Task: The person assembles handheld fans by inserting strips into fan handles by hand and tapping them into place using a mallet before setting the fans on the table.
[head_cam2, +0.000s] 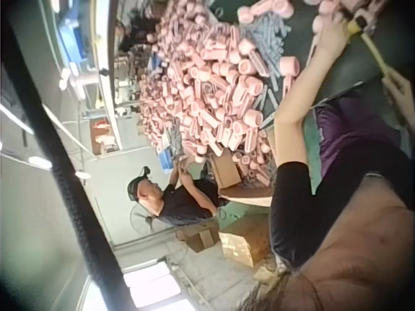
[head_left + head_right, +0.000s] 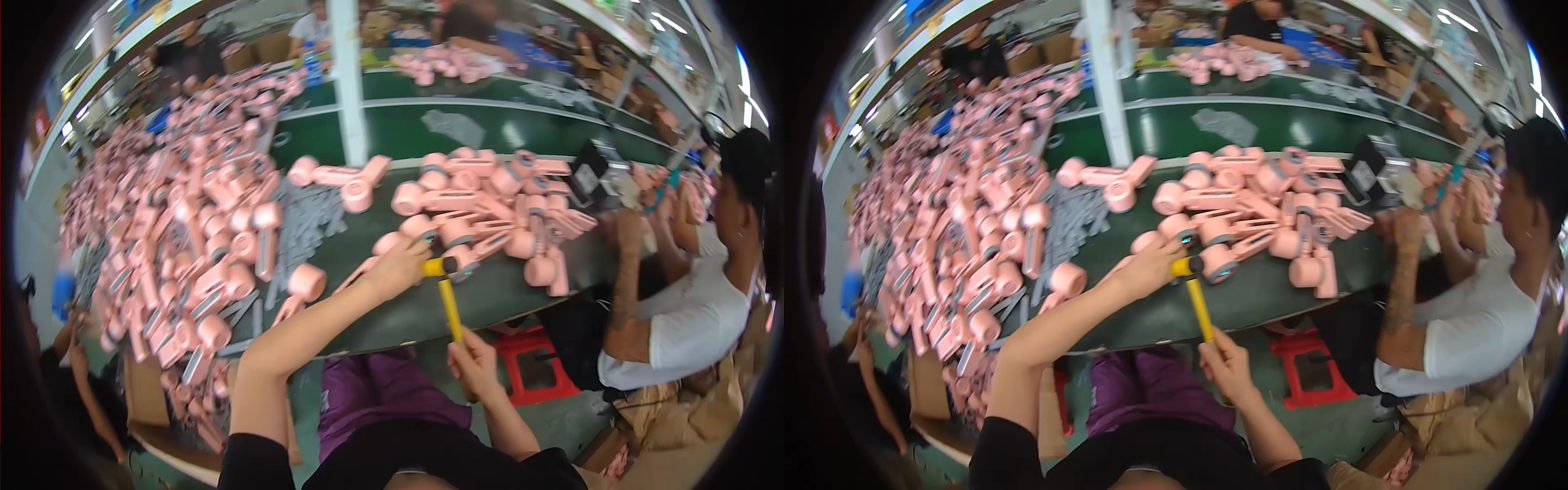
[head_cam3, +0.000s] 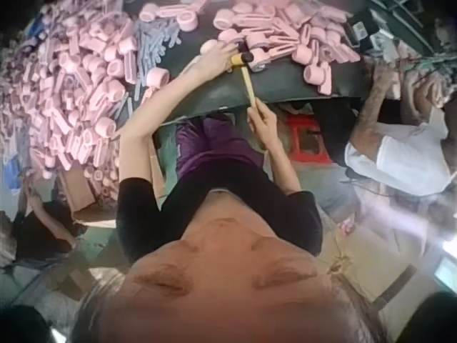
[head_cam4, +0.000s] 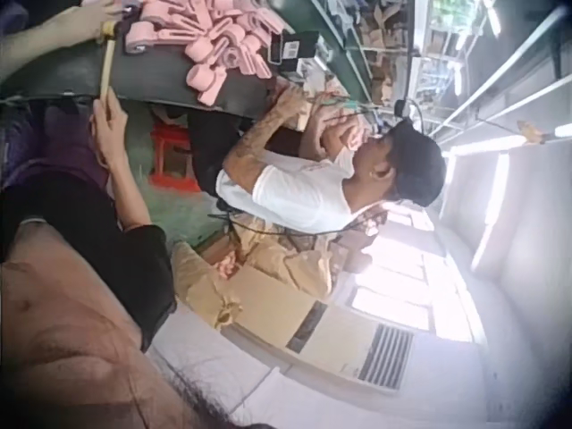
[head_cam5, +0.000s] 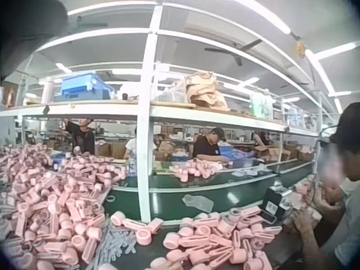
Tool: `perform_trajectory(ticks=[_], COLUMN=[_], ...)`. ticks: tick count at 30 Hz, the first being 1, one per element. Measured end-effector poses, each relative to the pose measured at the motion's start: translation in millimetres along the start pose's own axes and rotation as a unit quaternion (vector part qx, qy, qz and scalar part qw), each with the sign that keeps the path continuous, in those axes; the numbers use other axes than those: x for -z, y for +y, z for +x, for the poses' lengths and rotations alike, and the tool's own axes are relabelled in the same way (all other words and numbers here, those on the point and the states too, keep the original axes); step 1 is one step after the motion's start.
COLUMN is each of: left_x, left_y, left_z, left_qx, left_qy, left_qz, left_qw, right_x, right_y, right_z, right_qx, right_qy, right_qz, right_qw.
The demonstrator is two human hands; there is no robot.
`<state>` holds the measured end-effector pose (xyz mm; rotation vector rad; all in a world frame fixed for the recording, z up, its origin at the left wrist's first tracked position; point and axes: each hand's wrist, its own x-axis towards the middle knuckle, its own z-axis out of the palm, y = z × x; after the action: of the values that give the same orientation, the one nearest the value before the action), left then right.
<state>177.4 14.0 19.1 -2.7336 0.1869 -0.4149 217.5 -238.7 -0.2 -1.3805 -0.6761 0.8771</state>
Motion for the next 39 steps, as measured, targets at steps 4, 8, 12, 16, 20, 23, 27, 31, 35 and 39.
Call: perform_trajectory(ticks=[4, 8, 12, 16, 20, 23, 27, 31, 35, 39], left_x=[-12.1, -2.1, 52.8, 55.6, 44.8, 60.4, 70.7, 72.7, 66.1, 64.9], left_y=[-6.6, -12.1, 7.9, 30.4, 42.0, 45.4, 52.9, 58.4, 61.3, 64.5], left_z=[8.6, -5.3, -73.4, -160.6, -181.0, -180.7, -189.4, -191.8, -194.5, -191.3], left_qx=[-0.018, 0.127, 0.489, 0.583, 0.596, 0.563, 0.551, 0.582, 0.573, 0.578], left_qy=[0.036, 0.179, 0.262, 0.173, 0.133, 0.142, 0.137, 0.141, 0.172, 0.176], left_qz=[-0.112, -0.384, -0.379, -0.047, -0.040, -0.097, -0.102, -0.051, -0.030, -0.030], left_qw=[0.993, 0.897, 0.741, 0.793, 0.791, 0.809, 0.817, 0.799, 0.800, 0.797], right_x=[10.3, 9.7, 4.4, 4.5, -3.3, -12.4, -24.8, -32.1, -36.1, -41.9], right_y=[10.6, 6.3, -4.4, 1.4, 2.9, 2.7, 4.8, 2.9, 2.1, -1.0], right_z=[-6.4, -6.2, -7.7, -8.0, -7.0, -8.8, -11.5, -13.1, -13.8, -12.3], right_qx=[0.017, 0.023, 0.050, 0.017, 0.013, 0.026, 0.032, 0.023, 0.027, 0.023], right_qy=[0.008, -0.002, 0.007, -0.008, -0.035, -0.070, -0.091, -0.102, -0.109, -0.123], right_qz=[-0.005, 0.048, 0.066, 0.046, 0.040, 0.023, -0.011, -0.012, -0.023, -0.036], right_qw=[1.000, 0.999, 0.997, 0.999, 0.999, 0.997, 0.995, 0.994, 0.993, 0.992])
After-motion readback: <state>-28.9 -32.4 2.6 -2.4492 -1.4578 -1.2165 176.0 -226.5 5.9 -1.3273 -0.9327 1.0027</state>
